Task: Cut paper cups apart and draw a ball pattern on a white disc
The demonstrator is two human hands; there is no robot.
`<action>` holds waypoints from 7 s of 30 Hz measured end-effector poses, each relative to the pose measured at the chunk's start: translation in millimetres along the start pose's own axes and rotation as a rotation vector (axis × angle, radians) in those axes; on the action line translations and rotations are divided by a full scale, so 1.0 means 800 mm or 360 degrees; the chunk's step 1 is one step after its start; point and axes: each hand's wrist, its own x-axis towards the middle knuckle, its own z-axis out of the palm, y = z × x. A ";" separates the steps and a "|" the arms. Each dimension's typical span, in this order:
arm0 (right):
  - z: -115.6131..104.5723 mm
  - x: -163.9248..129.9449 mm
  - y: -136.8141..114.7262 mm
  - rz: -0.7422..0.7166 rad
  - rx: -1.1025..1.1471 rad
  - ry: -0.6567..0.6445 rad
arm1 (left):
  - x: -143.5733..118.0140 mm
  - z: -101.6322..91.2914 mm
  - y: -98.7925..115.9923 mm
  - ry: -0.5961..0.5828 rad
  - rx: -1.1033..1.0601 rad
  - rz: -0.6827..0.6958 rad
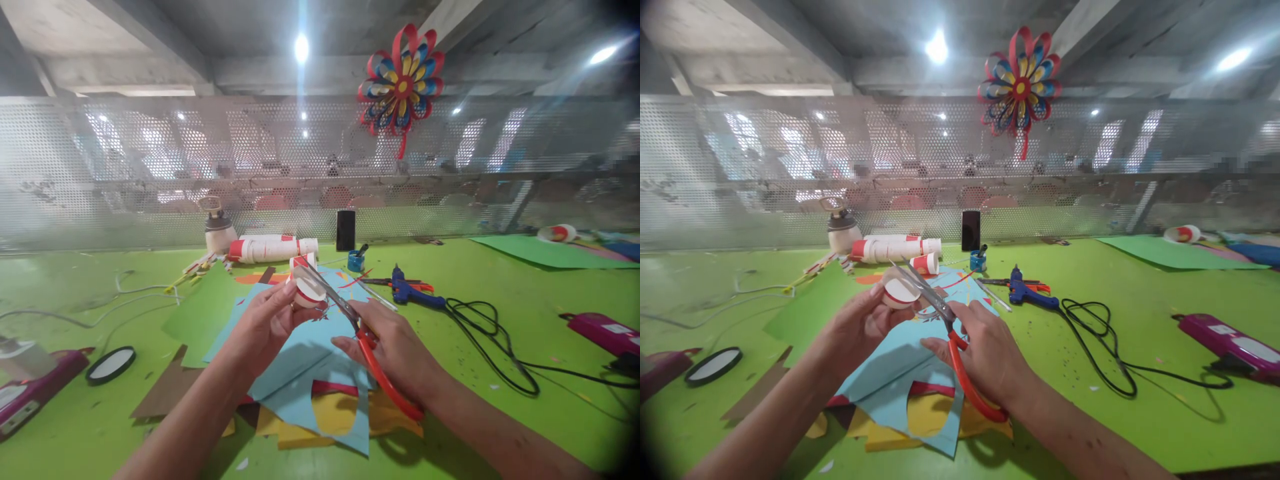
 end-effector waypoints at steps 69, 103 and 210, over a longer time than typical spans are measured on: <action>0.004 0.001 0.000 0.0061 -0.0027 0.0014 | 0.000 0.005 0.004 0.0101 -0.0088 0.0059; 0.004 0.000 0.001 -0.0043 0.0031 0.0045 | -0.001 0.006 0.004 0.0022 -0.0107 -0.0091; -0.003 -0.001 -0.001 -0.0151 -0.0010 0.0049 | -0.005 0.005 0.019 0.0000 -0.0130 -0.0128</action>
